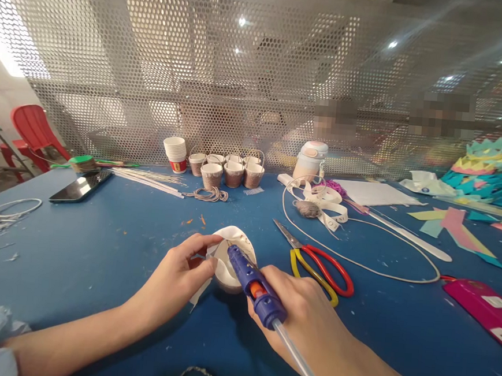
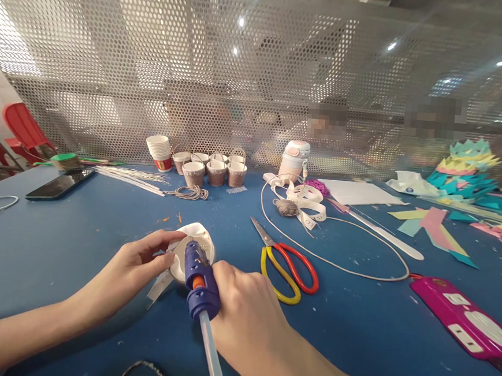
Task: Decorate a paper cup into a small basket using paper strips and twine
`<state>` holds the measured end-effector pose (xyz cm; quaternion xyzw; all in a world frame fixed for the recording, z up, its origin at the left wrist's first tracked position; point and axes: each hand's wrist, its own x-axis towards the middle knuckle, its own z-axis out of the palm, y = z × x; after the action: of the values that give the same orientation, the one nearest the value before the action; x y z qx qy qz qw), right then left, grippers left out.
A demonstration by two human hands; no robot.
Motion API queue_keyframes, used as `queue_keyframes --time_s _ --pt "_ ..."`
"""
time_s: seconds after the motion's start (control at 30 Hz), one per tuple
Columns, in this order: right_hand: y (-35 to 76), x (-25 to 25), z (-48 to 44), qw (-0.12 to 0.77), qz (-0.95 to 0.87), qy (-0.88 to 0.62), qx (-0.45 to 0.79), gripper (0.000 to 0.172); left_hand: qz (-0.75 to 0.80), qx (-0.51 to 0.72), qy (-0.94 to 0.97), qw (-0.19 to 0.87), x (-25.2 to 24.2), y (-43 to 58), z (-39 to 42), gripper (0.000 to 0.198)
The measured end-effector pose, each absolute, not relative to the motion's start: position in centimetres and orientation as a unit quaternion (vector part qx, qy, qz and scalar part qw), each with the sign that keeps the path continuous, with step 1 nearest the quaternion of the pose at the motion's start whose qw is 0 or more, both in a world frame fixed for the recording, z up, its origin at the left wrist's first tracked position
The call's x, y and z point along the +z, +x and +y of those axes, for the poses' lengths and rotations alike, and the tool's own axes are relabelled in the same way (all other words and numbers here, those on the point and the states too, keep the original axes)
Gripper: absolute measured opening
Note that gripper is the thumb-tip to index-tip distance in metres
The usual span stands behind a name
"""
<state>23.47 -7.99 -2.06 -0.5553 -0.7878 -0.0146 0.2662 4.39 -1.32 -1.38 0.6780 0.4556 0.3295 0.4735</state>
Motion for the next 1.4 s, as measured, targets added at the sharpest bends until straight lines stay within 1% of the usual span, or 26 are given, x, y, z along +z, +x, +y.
queue_keyframes --time_s 0.17,0.27,0.5,0.67,0.97,1.13,1.2,1.27,1.4 --pt "23.6 -1.8 -8.1 0.258 -0.798 -0.542 0.053 0.009 0.463 0.328 0.673 0.475 -1.7 4.4 -1.1 0.044" --pt "23.6 -1.7 -8.2 0.251 -0.808 -0.529 0.058 0.009 0.467 0.328 0.670 0.475 -1.7 4.5 -1.2 0.043" --pt "23.6 -2.1 -8.2 0.265 -0.801 -0.536 0.020 0.007 0.455 0.334 0.673 0.477 -1.7 4.5 -1.4 0.042" --pt "23.5 -2.2 -8.2 0.271 -0.787 -0.554 -0.024 0.010 0.444 0.331 0.682 0.477 -1.5 4.6 -1.6 0.041" --pt "23.1 -1.7 -8.4 0.276 -0.791 -0.541 -0.077 0.010 0.442 0.341 0.690 0.461 -1.9 4.7 -1.8 0.043" --pt "22.9 -1.5 -8.5 0.281 -0.788 -0.541 -0.091 0.016 0.434 0.345 0.697 0.455 -2.2 4.7 -1.9 0.042" --pt "23.0 -1.7 -8.5 0.282 -0.787 -0.544 -0.075 0.013 0.434 0.346 0.697 0.454 -2.2 4.6 -2.0 0.042" --pt "23.2 -1.8 -8.4 0.286 -0.783 -0.551 -0.034 0.011 0.438 0.346 0.695 0.454 -2.2 4.6 -2.0 0.044" --pt "23.5 -1.2 -7.8 0.305 -0.768 -0.555 0.096 0.019 0.438 0.348 0.685 0.468 -2.4 4.5 -1.9 0.048"
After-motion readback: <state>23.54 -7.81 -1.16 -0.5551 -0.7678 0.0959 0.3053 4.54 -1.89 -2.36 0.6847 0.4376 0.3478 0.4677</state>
